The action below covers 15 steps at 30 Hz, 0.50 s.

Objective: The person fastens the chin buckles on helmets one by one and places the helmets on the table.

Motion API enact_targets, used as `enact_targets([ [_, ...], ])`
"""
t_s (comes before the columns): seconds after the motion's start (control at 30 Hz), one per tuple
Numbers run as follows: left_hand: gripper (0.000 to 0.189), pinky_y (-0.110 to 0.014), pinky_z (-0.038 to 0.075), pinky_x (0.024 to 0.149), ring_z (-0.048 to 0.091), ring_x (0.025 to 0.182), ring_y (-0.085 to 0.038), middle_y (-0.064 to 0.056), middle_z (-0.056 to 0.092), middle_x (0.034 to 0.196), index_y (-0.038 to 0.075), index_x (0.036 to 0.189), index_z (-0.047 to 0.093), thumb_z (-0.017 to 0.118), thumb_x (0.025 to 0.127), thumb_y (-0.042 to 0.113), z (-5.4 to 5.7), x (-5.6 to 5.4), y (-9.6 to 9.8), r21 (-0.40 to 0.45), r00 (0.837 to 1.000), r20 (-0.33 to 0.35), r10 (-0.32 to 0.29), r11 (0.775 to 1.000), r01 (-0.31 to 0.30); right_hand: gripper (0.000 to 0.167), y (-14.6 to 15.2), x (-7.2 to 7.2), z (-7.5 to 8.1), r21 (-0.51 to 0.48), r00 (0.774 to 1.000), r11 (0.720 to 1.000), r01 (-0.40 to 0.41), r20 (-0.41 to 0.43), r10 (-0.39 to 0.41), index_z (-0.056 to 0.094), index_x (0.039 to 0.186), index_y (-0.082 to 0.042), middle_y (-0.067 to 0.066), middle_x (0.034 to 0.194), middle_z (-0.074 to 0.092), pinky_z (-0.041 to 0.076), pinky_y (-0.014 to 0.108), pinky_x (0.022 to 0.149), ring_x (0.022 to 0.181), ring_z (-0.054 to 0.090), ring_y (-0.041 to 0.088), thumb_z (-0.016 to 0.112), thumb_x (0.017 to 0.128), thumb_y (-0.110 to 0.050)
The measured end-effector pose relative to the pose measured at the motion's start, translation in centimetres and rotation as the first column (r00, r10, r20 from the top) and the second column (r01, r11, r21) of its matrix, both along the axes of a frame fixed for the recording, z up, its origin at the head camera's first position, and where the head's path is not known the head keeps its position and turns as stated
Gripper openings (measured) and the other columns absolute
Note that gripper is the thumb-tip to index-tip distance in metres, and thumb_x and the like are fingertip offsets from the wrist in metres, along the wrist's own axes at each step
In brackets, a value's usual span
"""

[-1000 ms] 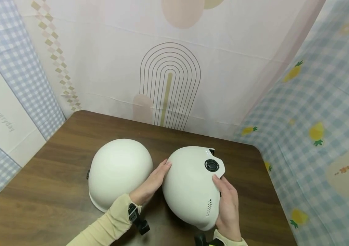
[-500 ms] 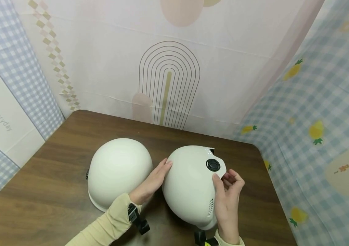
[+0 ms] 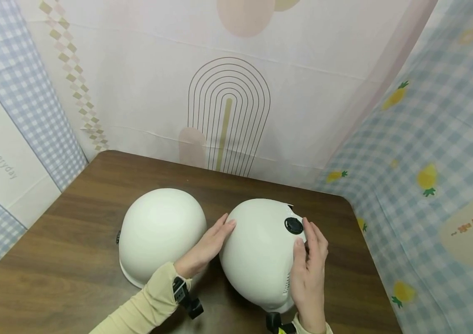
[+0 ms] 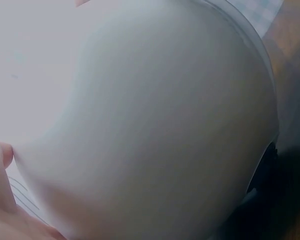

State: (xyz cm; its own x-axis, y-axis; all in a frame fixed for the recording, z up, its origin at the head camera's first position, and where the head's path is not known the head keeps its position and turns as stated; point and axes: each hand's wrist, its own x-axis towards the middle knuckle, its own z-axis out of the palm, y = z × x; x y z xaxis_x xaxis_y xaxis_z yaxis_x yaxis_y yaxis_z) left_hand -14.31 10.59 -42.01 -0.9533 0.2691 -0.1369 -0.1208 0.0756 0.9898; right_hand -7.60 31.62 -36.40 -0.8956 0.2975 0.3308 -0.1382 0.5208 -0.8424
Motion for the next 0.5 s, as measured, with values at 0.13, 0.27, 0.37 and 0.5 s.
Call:
enact_targets([
  [0.13, 0.083, -0.054, 0.01, 0.114, 0.008, 0.147, -0.03, -0.012, 0.015, 0.161, 0.009, 0.156, 0.017, 0.042, 0.097, 0.061, 0.1, 0.13, 0.05, -0.01, 1.0, -0.002, -0.003, 1.0, 0.003, 0.041, 0.33, -0.04, 0.0, 0.026, 0.999, 0.999, -0.027, -0.019, 0.028, 0.048, 0.145, -0.025, -0.003, 0.151, 0.034, 0.027, 0.04, 0.107, 0.137, 0.031, 0.023, 0.04, 0.105, -0.019],
  [0.27, 0.082, -0.055, 0.01, 0.114, 0.008, 0.147, -0.031, -0.012, 0.015, 0.16, 0.009, 0.156, 0.017, 0.042, 0.097, 0.06, 0.21, 0.22, 0.09, -0.007, 1.0, -0.003, -0.003, 1.0, 0.003, 0.041, 0.52, -0.06, -0.12, 0.027, 0.999, 0.999, -0.036, -0.027, 0.037, 0.048, 0.145, -0.021, -0.002, 0.151, 0.034, 0.025, 0.047, 0.108, 0.138, 0.029, 0.024, 0.039, 0.105, -0.018],
  [0.37, 0.081, -0.054, 0.01, 0.114, 0.009, 0.147, -0.03, -0.011, 0.015, 0.16, 0.009, 0.156, 0.017, 0.042, 0.097, 0.059, 0.3, 0.28, 0.11, -0.007, 1.0, -0.003, -0.002, 1.0, 0.002, 0.04, 0.63, -0.1, -0.25, 0.027, 0.999, 0.999, -0.033, -0.033, 0.034, 0.048, 0.145, -0.019, -0.001, 0.15, 0.036, 0.025, 0.043, 0.108, 0.138, 0.03, 0.023, 0.039, 0.105, -0.017],
  [0.5, 0.08, -0.055, 0.01, 0.114, 0.01, 0.147, -0.03, -0.011, 0.016, 0.16, 0.01, 0.156, 0.018, 0.043, 0.097, 0.058, 0.4, 0.36, 0.1, -0.011, 1.0, -0.009, -0.001, 1.0, 0.001, 0.04, 0.78, -0.09, -0.37, 0.025, 0.998, 0.999, -0.034, -0.044, 0.035, 0.048, 0.144, -0.017, 0.0, 0.15, 0.036, 0.025, 0.042, 0.108, 0.137, 0.031, 0.024, 0.039, 0.105, -0.016],
])
